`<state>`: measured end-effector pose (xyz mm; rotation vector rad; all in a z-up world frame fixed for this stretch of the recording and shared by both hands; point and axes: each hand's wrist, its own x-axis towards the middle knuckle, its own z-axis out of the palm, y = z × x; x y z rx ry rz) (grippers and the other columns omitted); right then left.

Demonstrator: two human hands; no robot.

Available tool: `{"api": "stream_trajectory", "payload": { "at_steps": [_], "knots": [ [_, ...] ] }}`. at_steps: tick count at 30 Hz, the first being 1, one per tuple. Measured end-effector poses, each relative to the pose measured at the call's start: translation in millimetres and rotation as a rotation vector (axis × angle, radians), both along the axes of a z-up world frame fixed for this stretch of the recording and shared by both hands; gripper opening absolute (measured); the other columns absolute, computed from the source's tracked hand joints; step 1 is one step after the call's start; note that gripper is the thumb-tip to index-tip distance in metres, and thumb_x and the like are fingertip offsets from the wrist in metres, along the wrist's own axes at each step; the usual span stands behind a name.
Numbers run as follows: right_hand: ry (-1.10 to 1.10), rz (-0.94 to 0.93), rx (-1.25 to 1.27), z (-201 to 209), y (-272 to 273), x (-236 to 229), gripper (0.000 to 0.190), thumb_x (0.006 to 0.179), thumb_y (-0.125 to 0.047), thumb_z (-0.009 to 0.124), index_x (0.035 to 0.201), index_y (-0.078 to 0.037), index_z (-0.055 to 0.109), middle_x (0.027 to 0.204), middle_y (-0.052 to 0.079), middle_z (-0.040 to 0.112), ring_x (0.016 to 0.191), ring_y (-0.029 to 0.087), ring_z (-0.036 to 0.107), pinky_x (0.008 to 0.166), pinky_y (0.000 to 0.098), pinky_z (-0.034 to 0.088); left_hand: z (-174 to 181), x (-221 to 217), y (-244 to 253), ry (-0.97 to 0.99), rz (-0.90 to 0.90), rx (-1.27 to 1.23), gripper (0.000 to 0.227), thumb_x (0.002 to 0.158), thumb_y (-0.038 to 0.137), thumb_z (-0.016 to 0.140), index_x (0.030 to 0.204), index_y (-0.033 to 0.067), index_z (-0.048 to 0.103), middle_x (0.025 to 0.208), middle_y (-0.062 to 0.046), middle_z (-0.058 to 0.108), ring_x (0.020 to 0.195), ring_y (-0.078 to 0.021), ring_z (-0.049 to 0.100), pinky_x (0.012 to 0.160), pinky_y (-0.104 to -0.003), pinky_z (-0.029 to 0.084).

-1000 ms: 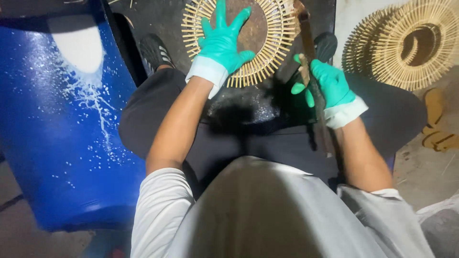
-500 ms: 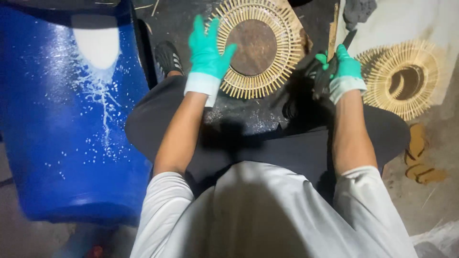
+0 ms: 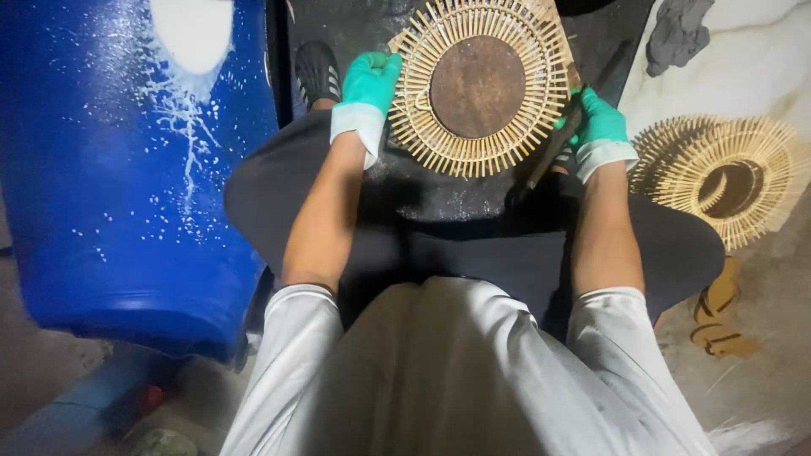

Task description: Shaping and cleaning a circular bamboo or wooden frame using metal tools in a manufacturing setting.

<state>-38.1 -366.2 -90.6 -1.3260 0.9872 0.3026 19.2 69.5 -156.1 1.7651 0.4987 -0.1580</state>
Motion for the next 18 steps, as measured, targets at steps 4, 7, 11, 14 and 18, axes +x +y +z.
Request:
{"api": "stream_trajectory", "payload": {
  "at_steps": [4, 7, 11, 14, 18],
  "knots": [
    [-0.199, 0.112, -0.173, 26, 8, -7, 0.026, 0.105, -0.025, 0.071, 0.104, 0.0, 0.077, 0.078, 0.005, 0.07, 0.055, 0.016, 0.061, 0.049, 0.0323, 0.055, 42, 1, -1, 0.057, 0.014, -0.016, 0.031, 0.089, 0.032, 0.081, 0.094, 0.0027, 0.072, 0.082, -0.005, 0.076, 0.07, -0.0106, 0.066, 0.065, -0.028, 0.055],
    [-0.192, 0.155, -0.218, 54, 24, -1, 0.024, 0.103, -0.028, 0.067, 0.105, -0.006, 0.076, 0.075, 0.003, 0.069, 0.05, 0.017, 0.062, 0.04, 0.0306, 0.042, 32, 2, -3, 0.035, 0.025, -0.062, 0.031, 0.089, 0.032, 0.081, 0.094, 0.0029, 0.072, 0.083, -0.004, 0.077, 0.071, -0.0093, 0.068, 0.066, -0.027, 0.056],
    [-0.125, 0.209, -0.258, 37, 23, -1, 0.029, 0.106, -0.031, 0.068, 0.101, -0.003, 0.073, 0.073, 0.007, 0.068, 0.052, 0.018, 0.067, 0.041, 0.0306, 0.042, 5, 2, 0, -0.01, 0.059, -0.247, 0.03, 0.088, 0.028, 0.082, 0.096, 0.0017, 0.071, 0.086, -0.005, 0.077, 0.071, -0.01, 0.069, 0.066, -0.027, 0.057],
    [-0.127, 0.12, -0.131, 18, 13, -8, 0.022, 0.101, -0.03, 0.067, 0.102, -0.01, 0.078, 0.079, 0.006, 0.075, 0.052, 0.018, 0.067, 0.039, 0.0296, 0.041, 18, 1, -1, 0.007, 0.099, -0.395, 0.027, 0.09, 0.025, 0.081, 0.098, 0.0008, 0.07, 0.086, -0.005, 0.075, 0.071, -0.0109, 0.067, 0.065, -0.027, 0.057],
    [-0.428, 0.149, -0.175, 64, 32, -9, 0.024, 0.107, -0.023, 0.07, 0.103, 0.001, 0.069, 0.087, 0.012, 0.076, 0.055, 0.018, 0.065, 0.047, 0.03, 0.051, 36, 3, -5, 0.047, 0.156, -0.481, 0.025, 0.089, 0.021, 0.081, 0.098, 0.0008, 0.07, 0.086, -0.006, 0.074, 0.071, -0.0126, 0.067, 0.064, -0.029, 0.057]
  ]
}}
